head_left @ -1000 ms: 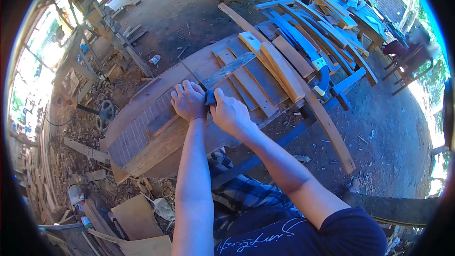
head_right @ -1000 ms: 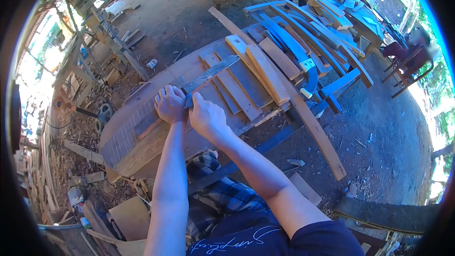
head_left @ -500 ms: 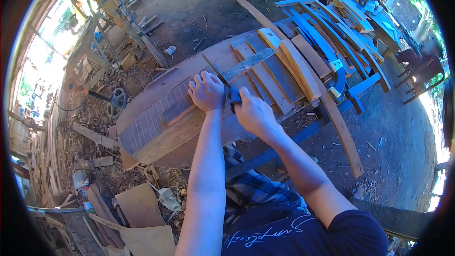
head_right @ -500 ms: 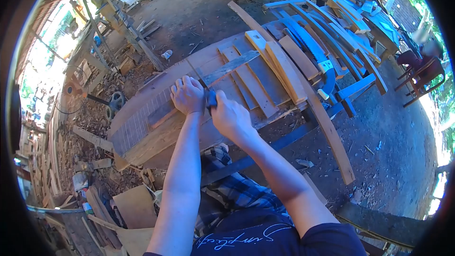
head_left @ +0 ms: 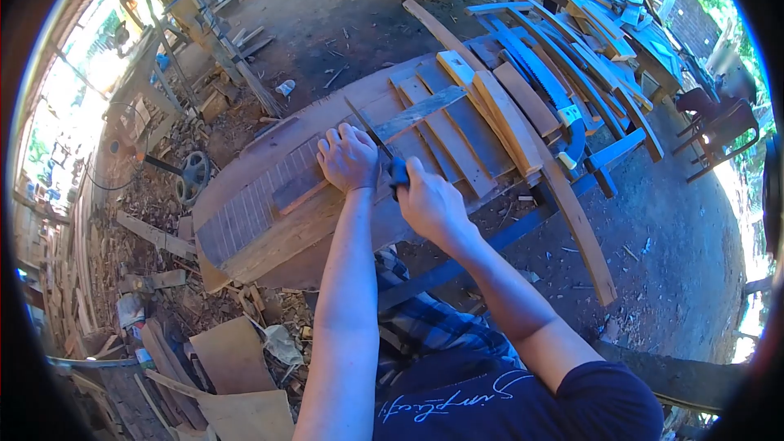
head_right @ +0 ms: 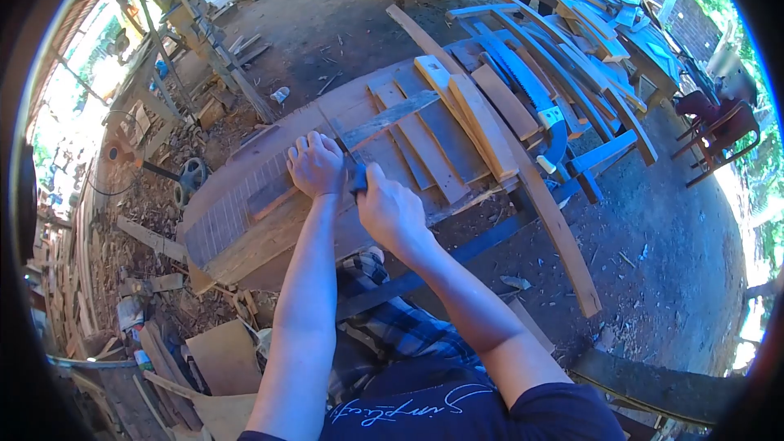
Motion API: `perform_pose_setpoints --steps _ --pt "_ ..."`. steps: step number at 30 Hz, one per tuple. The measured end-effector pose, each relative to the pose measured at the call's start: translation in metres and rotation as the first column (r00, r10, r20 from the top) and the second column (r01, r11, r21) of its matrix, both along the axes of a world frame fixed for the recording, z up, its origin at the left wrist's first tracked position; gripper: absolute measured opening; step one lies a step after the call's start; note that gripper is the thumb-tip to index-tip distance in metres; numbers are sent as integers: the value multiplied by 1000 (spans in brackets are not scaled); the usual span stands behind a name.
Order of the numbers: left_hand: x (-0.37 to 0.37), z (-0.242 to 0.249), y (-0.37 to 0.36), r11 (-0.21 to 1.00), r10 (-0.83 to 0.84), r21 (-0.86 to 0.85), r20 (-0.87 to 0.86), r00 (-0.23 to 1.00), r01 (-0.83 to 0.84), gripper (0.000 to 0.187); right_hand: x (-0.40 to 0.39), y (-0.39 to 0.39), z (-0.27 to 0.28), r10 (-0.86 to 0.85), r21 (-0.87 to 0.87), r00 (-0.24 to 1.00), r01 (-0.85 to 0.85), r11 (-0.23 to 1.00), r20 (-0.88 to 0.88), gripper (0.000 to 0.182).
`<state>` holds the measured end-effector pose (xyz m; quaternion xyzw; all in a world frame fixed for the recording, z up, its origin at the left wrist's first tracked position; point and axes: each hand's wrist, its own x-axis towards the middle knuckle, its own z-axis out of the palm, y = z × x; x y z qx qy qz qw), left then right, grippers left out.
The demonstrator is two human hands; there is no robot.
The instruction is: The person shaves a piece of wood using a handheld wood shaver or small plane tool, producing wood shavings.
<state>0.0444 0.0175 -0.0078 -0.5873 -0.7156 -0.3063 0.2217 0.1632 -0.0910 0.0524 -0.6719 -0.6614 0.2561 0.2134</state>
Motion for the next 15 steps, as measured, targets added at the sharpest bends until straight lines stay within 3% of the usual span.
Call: perform_pose_setpoints --steps 5,11,15 --pt "-1 0 6 999 23 -32 -4 1000 -23 15 -17 48 -10 -23 127 1000 25 992 -15 26" --pt "-1 -4 2 1000 -5 -4 -2 1000 5 16 5 -11 -3 4 27 1000 -3 1000 -4 25" --pt "-2 -7 6 1000 2 -3 -9 1000 -2 16 -12 40 -11 0 124 1000 3 992 -31 25"
